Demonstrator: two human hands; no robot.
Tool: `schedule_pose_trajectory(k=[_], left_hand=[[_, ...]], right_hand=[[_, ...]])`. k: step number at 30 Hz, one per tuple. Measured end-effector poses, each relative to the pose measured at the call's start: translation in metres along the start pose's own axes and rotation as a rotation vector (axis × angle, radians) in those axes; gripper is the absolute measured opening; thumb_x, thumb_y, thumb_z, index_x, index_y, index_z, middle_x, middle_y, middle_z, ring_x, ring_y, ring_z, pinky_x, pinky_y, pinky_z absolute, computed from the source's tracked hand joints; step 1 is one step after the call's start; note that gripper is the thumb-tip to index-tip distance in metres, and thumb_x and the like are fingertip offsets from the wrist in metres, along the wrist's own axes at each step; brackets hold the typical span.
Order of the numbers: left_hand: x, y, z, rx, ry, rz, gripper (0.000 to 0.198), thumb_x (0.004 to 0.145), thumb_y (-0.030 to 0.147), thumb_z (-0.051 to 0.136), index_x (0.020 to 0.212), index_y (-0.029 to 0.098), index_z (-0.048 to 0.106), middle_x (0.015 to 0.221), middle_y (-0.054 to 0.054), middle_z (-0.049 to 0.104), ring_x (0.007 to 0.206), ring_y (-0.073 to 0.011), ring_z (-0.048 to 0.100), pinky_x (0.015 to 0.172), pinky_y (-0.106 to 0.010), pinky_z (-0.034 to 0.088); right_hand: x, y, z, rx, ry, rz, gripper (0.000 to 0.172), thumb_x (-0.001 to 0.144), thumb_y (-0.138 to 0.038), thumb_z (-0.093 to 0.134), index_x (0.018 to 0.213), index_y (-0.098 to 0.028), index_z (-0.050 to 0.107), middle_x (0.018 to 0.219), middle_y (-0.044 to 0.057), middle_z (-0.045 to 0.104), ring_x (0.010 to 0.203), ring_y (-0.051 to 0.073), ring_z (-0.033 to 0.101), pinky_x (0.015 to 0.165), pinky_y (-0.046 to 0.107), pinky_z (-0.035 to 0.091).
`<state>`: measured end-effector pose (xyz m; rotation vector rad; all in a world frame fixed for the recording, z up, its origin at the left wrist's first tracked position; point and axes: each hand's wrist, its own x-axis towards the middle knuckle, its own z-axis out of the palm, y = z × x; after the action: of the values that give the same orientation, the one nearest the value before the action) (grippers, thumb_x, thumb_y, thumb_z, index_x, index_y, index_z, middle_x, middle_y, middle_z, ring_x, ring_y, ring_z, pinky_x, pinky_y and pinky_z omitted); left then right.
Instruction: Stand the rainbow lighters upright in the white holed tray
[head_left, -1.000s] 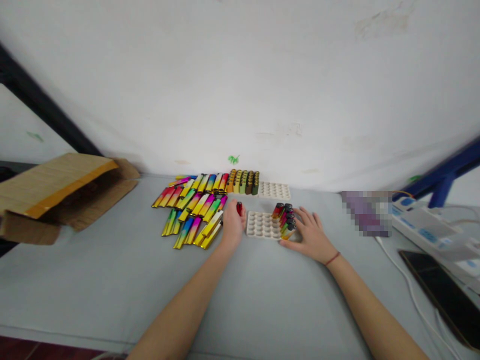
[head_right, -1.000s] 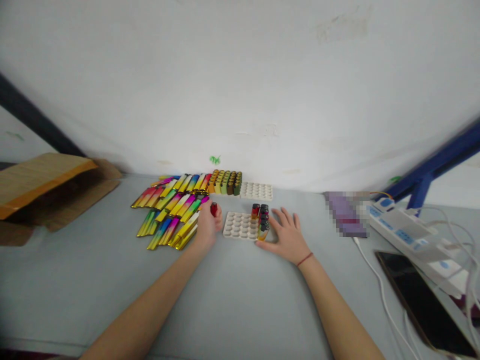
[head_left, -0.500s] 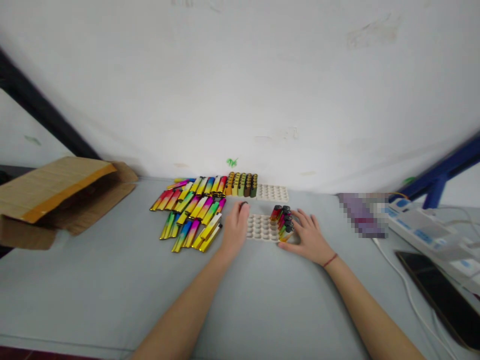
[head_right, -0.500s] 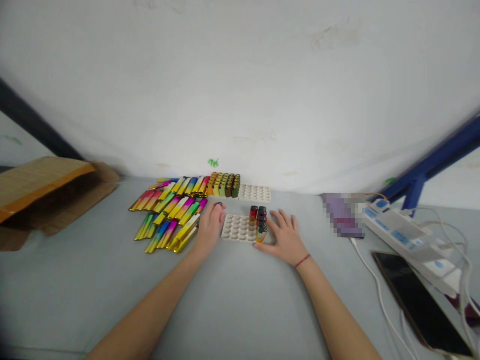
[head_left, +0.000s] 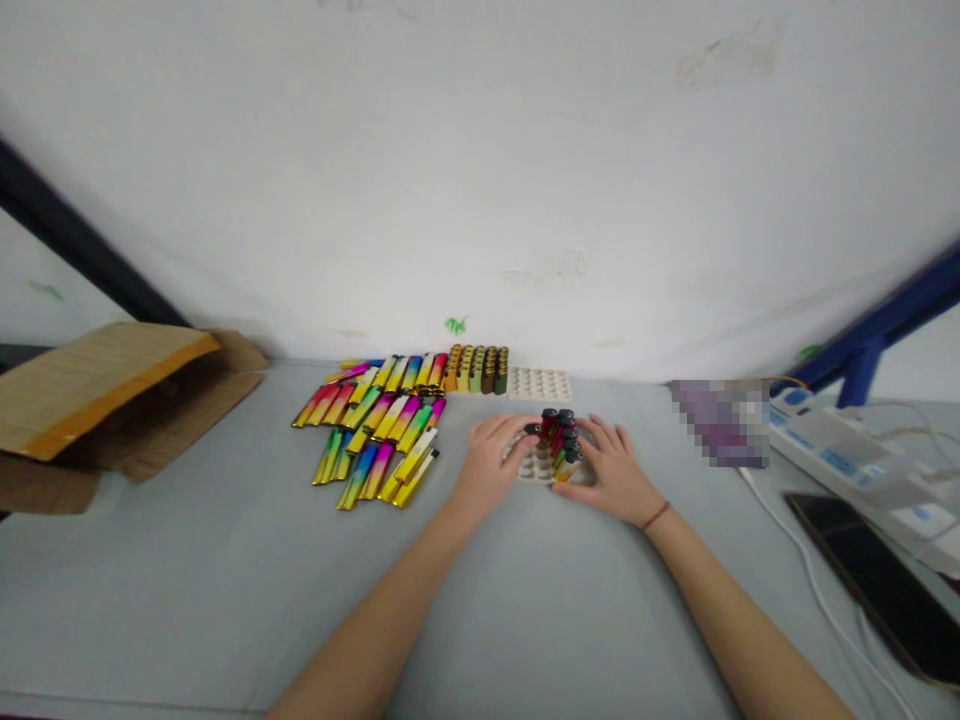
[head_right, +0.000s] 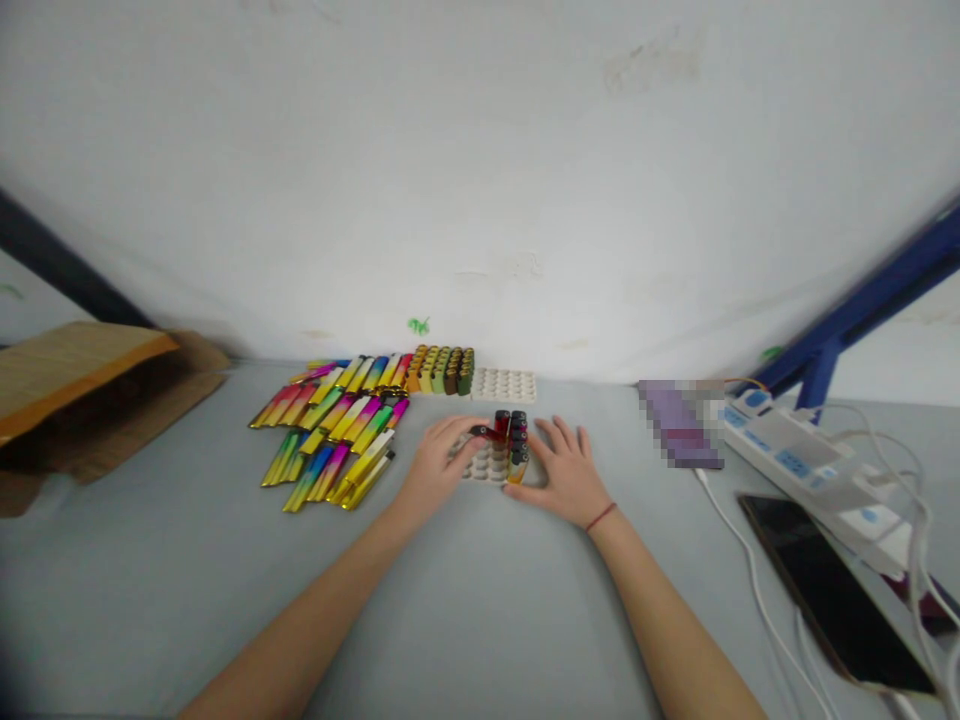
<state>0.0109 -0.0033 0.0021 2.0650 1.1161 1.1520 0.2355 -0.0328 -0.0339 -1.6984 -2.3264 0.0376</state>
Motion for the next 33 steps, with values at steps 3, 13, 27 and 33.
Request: schedule_pose_trajectory(k=[3, 13, 27, 33], left_hand=[[0.0, -0.001, 0.001, 0.007, -0.033, -0.012, 0.023, 0.094, 0.029, 0.056, 0.11, 0.025, 0.071, 0.111, -0.006, 0.075, 0.107, -0.0248, 0.065, 0.099, -0.04, 0.041], [-0.005, -0.005, 0.01, 0.166, -0.013, 0.008, 0.027, 0.096, 0.031, 0.052, 0.118, 0.024, 0.065, 0.115, -0.007, 0.074, 0.106, -0.0231, 0.065, 0.1, -0.04, 0.04], [0.0, 0.002, -0.013, 0.496, -0.009, 0.076, 0.039, 0.095, 0.028, 0.051, 0.133, 0.029, 0.061, 0.113, -0.007, 0.07, 0.103, -0.0234, 0.061, 0.091, -0.036, 0.042], [0.01, -0.003, -0.073, 0.754, 0.176, -0.251, 0.03, 0.094, 0.037, 0.049, 0.099, 0.018, 0.072, 0.098, -0.013, 0.072, 0.092, -0.029, 0.064, 0.082, -0.037, 0.045]], right_hand=[[0.0, -0.001, 0.0, -0.003, -0.008, 0.006, 0.083, 0.08, -0.073, 0.06, 0.142, -0.019, 0.052, 0.15, 0.019, 0.047, 0.144, 0.042, 0.031, 0.113, 0.07, 0.022], [0.001, -0.003, -0.002, -0.003, -0.005, 0.006, 0.084, 0.08, -0.077, 0.057, 0.143, -0.021, 0.052, 0.15, 0.018, 0.048, 0.144, 0.042, 0.032, 0.112, 0.07, 0.023], [0.001, -0.002, -0.001, -0.002, -0.001, 0.004, 0.083, 0.08, -0.077, 0.057, 0.141, -0.02, 0.053, 0.15, 0.019, 0.047, 0.143, 0.043, 0.032, 0.112, 0.07, 0.023], [0.002, -0.004, -0.003, 0.009, -0.03, 0.013, 0.086, 0.079, -0.075, 0.061, 0.143, -0.018, 0.052, 0.151, 0.019, 0.046, 0.144, 0.043, 0.032, 0.113, 0.07, 0.021]])
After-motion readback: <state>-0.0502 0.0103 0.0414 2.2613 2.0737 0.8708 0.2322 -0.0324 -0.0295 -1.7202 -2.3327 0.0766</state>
